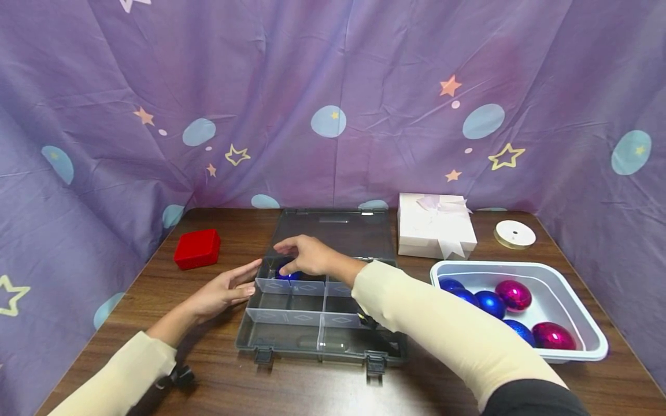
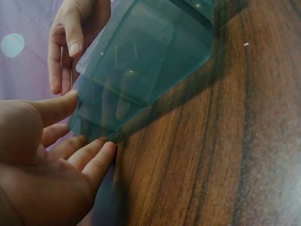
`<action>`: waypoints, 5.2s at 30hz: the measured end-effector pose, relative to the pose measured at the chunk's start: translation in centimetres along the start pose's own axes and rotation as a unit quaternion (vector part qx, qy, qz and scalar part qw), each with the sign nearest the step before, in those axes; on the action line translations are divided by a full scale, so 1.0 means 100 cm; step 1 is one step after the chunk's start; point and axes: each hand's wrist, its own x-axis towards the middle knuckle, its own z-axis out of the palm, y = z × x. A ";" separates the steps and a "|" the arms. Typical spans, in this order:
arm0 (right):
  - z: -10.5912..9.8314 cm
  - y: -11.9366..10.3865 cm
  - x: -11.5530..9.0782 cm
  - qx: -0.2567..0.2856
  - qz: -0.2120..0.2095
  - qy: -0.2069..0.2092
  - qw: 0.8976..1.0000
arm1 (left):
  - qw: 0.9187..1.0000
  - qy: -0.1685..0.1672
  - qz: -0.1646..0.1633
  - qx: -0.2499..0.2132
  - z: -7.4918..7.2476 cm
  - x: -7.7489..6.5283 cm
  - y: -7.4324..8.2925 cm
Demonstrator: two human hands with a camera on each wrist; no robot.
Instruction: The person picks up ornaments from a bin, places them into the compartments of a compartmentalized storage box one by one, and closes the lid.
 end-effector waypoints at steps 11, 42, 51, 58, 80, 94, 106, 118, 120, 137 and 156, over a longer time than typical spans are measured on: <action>-0.016 0.004 -0.019 0.006 0.020 0.007 1.000 | 1.000 0.001 0.002 -0.011 0.001 0.000 0.000; -0.068 0.009 -0.100 0.034 0.035 0.050 0.998 | 1.000 -0.003 -0.001 -0.003 0.001 -0.001 0.001; -0.082 0.012 -0.135 0.034 0.043 0.068 0.996 | 1.000 -0.001 -0.003 -0.005 0.001 0.000 0.000; -0.093 0.014 -0.161 0.014 0.029 0.091 0.995 | 1.000 -0.001 0.000 -0.002 0.001 -0.001 0.000; -0.108 0.035 -0.249 -0.044 0.062 0.168 0.983 | 1.000 -0.002 -0.002 0.000 0.002 0.000 0.002; -0.110 0.063 -0.293 -0.060 0.093 0.182 0.977 | 1.000 -0.004 -0.001 -0.004 0.002 0.000 0.003; -0.107 0.077 -0.302 -0.105 0.112 0.167 0.974 | 1.000 -0.003 -0.001 -0.004 0.002 -0.001 0.003; -0.106 0.081 -0.305 -0.137 0.088 0.168 0.972 | 1.000 -0.003 -0.002 -0.001 0.002 -0.002 0.003; -0.106 0.080 -0.305 -0.149 0.088 0.169 0.970 | 1.000 -0.002 -0.002 -0.002 0.001 -0.002 0.002; -0.112 0.074 -0.305 -0.131 0.107 0.163 0.972 | 1.000 -0.005 -0.001 -0.004 0.000 -0.001 0.002; -0.128 0.046 -0.297 -0.129 0.129 0.174 0.968 | 1.000 -0.008 0.000 -0.002 -0.001 -0.001 0.001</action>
